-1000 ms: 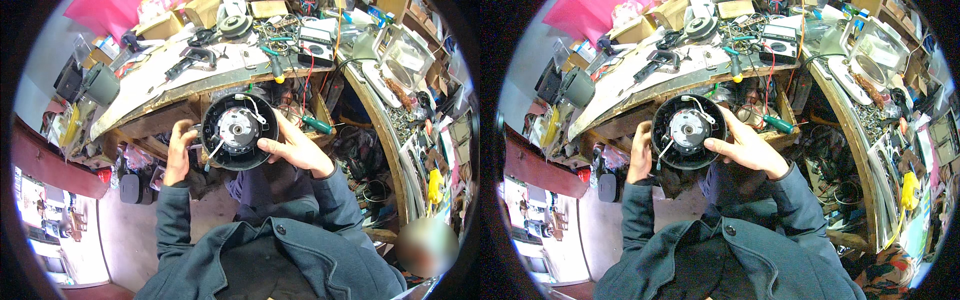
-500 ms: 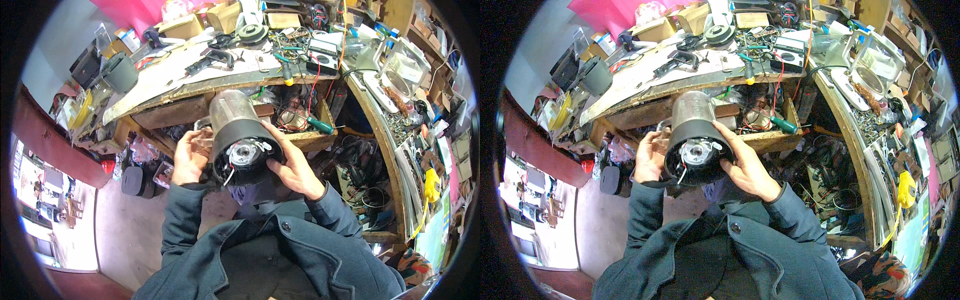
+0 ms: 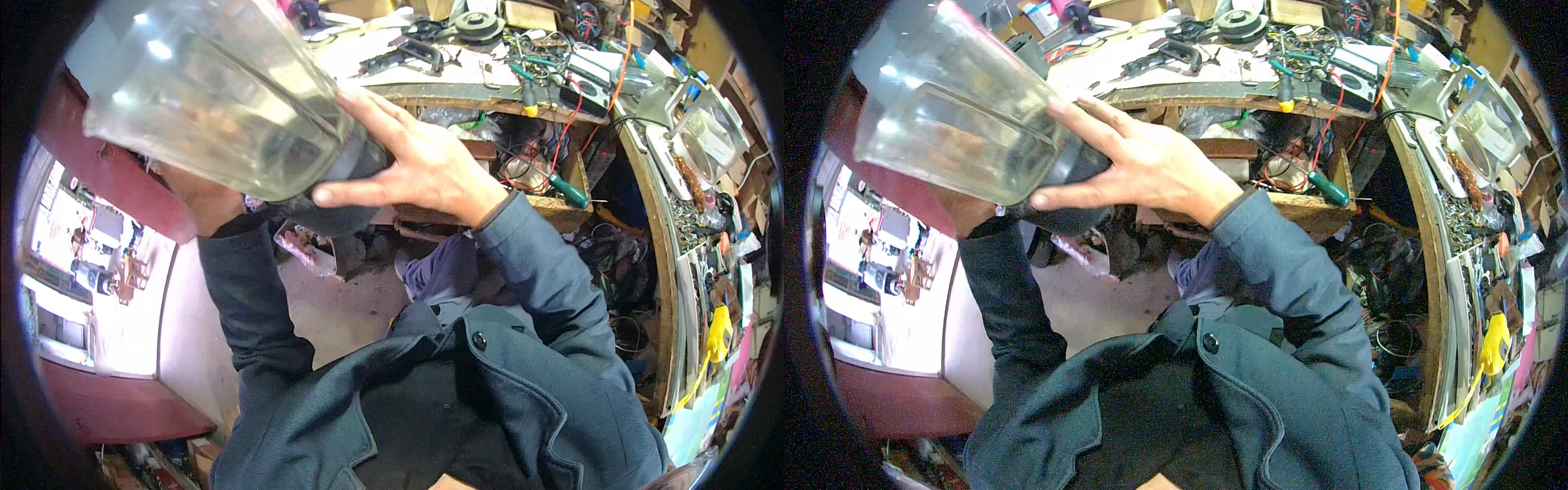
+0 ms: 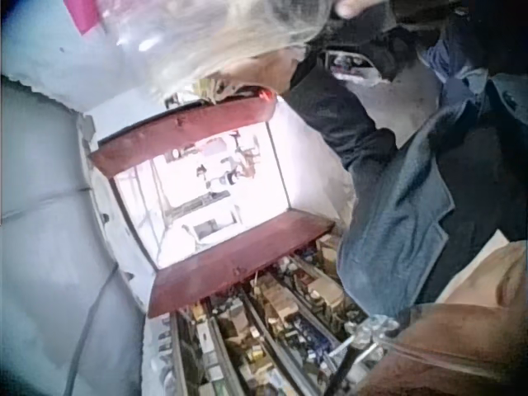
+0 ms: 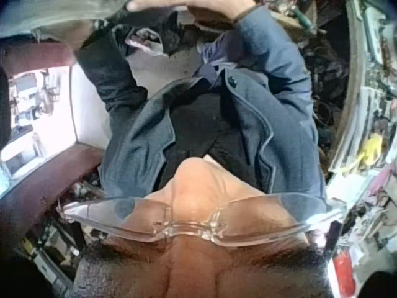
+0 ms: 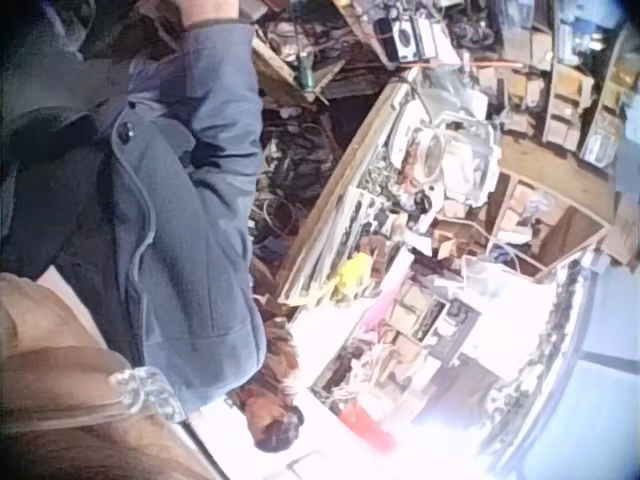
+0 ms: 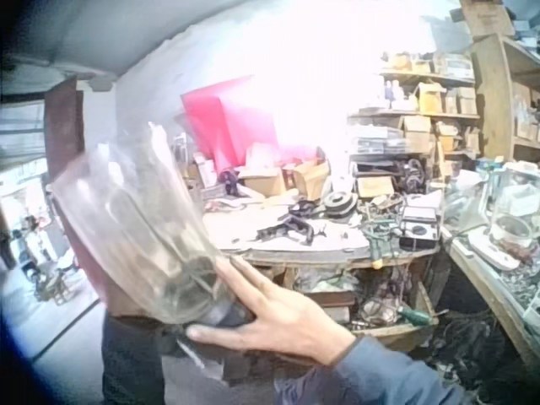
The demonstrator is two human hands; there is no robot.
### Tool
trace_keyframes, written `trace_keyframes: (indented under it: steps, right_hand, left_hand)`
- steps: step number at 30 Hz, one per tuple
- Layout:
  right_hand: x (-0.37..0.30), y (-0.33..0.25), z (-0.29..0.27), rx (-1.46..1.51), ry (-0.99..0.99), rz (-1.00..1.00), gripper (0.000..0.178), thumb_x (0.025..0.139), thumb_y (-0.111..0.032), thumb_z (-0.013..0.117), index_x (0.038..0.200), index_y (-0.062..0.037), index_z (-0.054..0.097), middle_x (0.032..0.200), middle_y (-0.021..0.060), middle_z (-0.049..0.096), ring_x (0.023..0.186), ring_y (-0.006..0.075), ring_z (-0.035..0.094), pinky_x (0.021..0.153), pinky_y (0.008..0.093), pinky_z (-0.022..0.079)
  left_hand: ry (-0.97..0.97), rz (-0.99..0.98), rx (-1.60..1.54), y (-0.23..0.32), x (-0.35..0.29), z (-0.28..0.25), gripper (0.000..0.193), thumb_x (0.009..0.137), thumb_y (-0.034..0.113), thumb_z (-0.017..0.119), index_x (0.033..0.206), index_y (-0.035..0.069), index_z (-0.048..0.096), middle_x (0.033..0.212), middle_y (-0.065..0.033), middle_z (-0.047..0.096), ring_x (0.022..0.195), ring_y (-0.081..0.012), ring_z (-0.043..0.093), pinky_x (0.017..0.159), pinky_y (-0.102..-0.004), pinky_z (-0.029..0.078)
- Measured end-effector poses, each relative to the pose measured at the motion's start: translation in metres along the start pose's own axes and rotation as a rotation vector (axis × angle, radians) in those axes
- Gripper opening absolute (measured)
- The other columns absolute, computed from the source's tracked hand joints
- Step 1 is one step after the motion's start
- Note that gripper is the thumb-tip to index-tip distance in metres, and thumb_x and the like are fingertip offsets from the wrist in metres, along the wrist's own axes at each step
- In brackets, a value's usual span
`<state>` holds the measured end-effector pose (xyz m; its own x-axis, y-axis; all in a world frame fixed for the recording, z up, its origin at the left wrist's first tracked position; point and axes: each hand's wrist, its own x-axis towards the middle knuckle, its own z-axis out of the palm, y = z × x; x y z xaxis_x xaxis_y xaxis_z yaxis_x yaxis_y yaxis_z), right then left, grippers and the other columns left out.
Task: The person disassembles a small kitchen appliance, likely a blender, by removing the base cover, detaching the clear blending jar, and using a screwdriver to loosen screws on the motor housing. The person then removes the motor assembly and inspects the internal components.
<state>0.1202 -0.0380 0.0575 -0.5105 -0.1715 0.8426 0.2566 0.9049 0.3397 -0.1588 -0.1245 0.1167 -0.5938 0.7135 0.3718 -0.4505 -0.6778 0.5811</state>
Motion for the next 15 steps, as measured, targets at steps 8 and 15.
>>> trace_keyframes:
  steps: [8,15]
  right_hand:
    - [0.030,-0.011,0.041,0.092,0.047,-0.009,0.100,0.077,-0.067,0.079,0.154,-0.0134,0.047,0.156,0.0225,0.045,0.136,0.0444,0.053,0.111,0.0454,0.048]
    - [0.037,-0.020,0.030,0.614,-0.045,0.062,0.074,0.086,-0.001,0.060,0.145,-0.0464,0.057,0.165,0.0218,0.034,0.144,0.0444,0.046,0.112,0.0396,0.048]
  left_hand:
    - [0.030,0.165,0.226,0.032,0.033,-0.037,0.033,0.107,0.037,0.054,0.113,0.007,0.066,0.091,-0.0035,0.069,0.071,-0.0140,0.062,0.068,-0.0319,0.058]
    - [0.067,0.168,0.383,0.032,0.038,-0.063,0.031,0.109,0.032,0.052,0.113,0.004,0.065,0.094,-0.0052,0.070,0.068,-0.0128,0.060,0.069,-0.0307,0.058]
